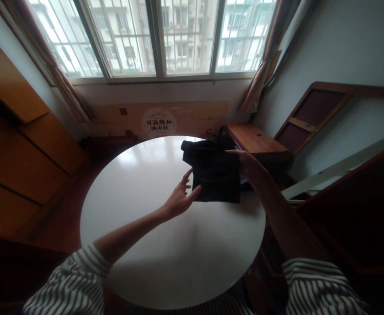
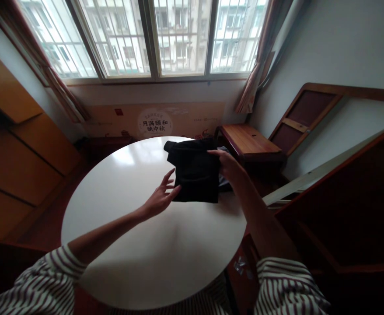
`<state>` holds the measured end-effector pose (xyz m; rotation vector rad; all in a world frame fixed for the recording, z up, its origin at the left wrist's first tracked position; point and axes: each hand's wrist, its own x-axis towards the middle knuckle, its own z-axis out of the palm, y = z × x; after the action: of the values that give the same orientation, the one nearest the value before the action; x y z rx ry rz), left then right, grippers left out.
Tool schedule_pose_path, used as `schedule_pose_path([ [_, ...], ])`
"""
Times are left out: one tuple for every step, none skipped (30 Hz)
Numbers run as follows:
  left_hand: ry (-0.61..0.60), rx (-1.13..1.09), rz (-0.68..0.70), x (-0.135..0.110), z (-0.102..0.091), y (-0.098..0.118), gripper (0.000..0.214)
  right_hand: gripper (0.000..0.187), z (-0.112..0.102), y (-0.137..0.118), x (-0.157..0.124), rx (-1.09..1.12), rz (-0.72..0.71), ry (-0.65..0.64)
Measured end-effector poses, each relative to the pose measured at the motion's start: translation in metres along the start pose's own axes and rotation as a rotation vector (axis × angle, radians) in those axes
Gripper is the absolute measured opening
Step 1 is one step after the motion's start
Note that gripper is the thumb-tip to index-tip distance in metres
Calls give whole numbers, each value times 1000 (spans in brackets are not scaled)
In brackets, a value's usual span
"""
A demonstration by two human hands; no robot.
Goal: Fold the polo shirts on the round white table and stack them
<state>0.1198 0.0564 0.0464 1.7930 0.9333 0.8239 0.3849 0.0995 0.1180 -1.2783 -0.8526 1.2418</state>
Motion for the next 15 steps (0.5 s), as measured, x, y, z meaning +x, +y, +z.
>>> schedule_pose_path([
  [-50, -125, -35, 15, 8, 2, 82, 12, -13, -11, 9, -22, 21, 25],
  [-110, -238, -61, 31, 18, 3, 86, 14, -25, -20, 18, -42, 67, 32],
  [-173, -324, -77, 46, 28, 5, 88, 16, -37, -27, 27, -64, 118, 26],
  [-230, -371, -84, 59, 38, 5, 90, 18, -47, -30, 34, -92, 166, 16],
  [-280, -376, -86, 70, 49, 4, 89, 18, -57, -31, 41, -127, 213, 6],
  [-321, -337, -80, 78, 59, 3, 87, 16, -65, -30, 46, -163, 246, 1],
  [-349, -261, -61, 84, 68, 1, 84, 13, -72, -26, 51, -194, 253, 6],
  [-364, -159, -29, 88, 76, -1, 81, 11, -76, -22, 56, -217, 237, 22],
  [-367, -47, 12, 90, 83, -3, 79, 11, -80, -18, 60, -233, 201, 46],
  [-362, 64, 61, 90, 87, -5, 77, 13, -82, -14, 63, -243, 158, 70],
  [-350, 167, 118, 89, 90, -5, 75, 16, -83, -10, 66, -248, 107, 92],
  [-330, 258, 179, 88, 92, -4, 74, 21, -83, -8, 69, -251, 54, 112],
  [-299, 337, 237, 88, 93, -2, 71, 25, -82, -6, 72, -259, 5, 127],
  [-258, 410, 290, 87, 93, 2, 66, 28, -82, -4, 75, -270, -37, 138],
  [-213, 477, 336, 88, 92, 5, 61, 31, -81, -3, 77, -287, -70, 145],
])
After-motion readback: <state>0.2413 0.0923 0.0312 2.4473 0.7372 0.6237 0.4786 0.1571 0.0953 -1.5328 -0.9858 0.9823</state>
